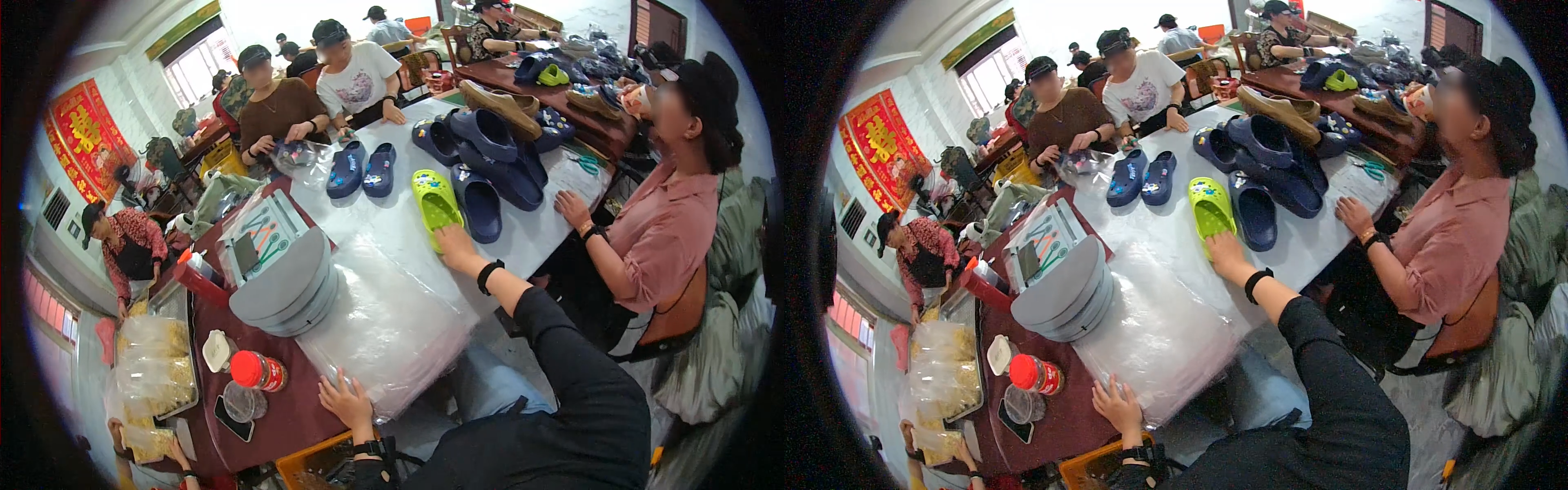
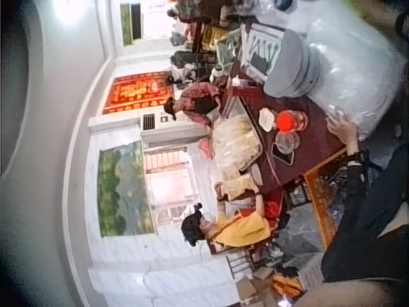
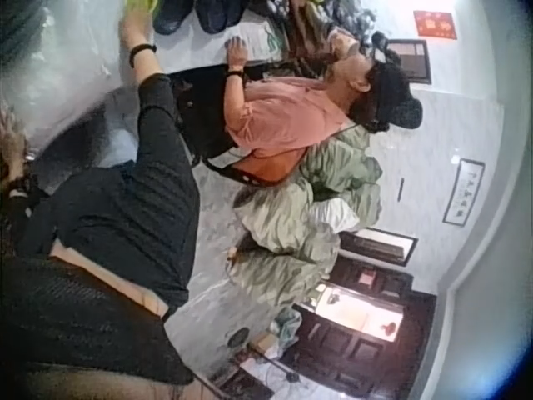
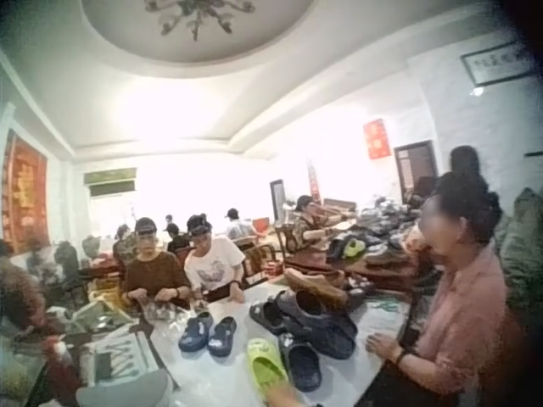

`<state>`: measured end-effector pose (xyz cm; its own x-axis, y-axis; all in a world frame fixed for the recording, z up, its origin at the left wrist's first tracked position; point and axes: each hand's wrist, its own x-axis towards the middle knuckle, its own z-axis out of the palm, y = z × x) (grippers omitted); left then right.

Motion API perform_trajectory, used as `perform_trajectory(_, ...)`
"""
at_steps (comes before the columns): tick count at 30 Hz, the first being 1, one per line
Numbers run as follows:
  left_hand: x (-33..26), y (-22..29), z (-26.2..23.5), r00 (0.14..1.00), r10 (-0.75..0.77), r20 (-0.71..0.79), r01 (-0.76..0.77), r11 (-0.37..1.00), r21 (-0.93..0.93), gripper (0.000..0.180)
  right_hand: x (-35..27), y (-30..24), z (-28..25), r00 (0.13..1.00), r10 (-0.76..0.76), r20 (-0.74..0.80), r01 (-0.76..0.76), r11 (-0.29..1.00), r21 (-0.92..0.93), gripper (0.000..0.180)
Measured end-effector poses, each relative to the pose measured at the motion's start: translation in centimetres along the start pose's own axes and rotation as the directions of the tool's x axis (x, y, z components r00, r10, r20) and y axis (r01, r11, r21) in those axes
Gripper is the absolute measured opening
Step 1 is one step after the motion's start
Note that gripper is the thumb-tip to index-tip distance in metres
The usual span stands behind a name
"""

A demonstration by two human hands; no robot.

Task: The recorder places several shoes into clear plastic bags and sets them aside in an orange crate.

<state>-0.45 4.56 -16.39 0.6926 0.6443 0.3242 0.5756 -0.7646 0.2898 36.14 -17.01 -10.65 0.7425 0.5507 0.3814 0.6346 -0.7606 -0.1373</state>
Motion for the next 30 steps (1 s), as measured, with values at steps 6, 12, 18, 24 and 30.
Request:
perform_trajectory(6,0.9,1.4,0.1,0.983,0.173,-0.062,-0.175,0.984,-0.030,0.038,-4.9,0.2,-2.2,0.999,0.032,0.013,-0.035,0.964,0.263,0.032)
perform_trajectory(12,0.4,-2.9,1.4,0.968,0.249,-0.030,-0.251,0.953,-0.170,0.078,-7.2,-5.3,-7.5,0.966,0.196,-0.167,-0.057,0.796,0.603,0.063)
perform_trajectory(18,0.2,3.5,-4.6,0.846,0.511,0.154,-0.531,0.778,0.337,0.055,-12.9,-6.0,-16.3,0.876,0.478,-0.057,-0.207,0.482,0.852,0.067)
perform_trajectory(24,0.7,4.2,-3.6,0.578,0.709,0.405,-0.809,0.563,0.170,0.050,-15.0,-4.9,-19.5,0.997,0.077,0.022,-0.046,0.336,0.941,0.073)
perform_trajectory(30,1.6,5.0,-1.0,0.631,0.590,0.503,-0.650,0.757,-0.072,0.057,-19.2,-1.3,-19.6,0.949,0.010,0.314,-0.291,-0.350,0.890,0.070)
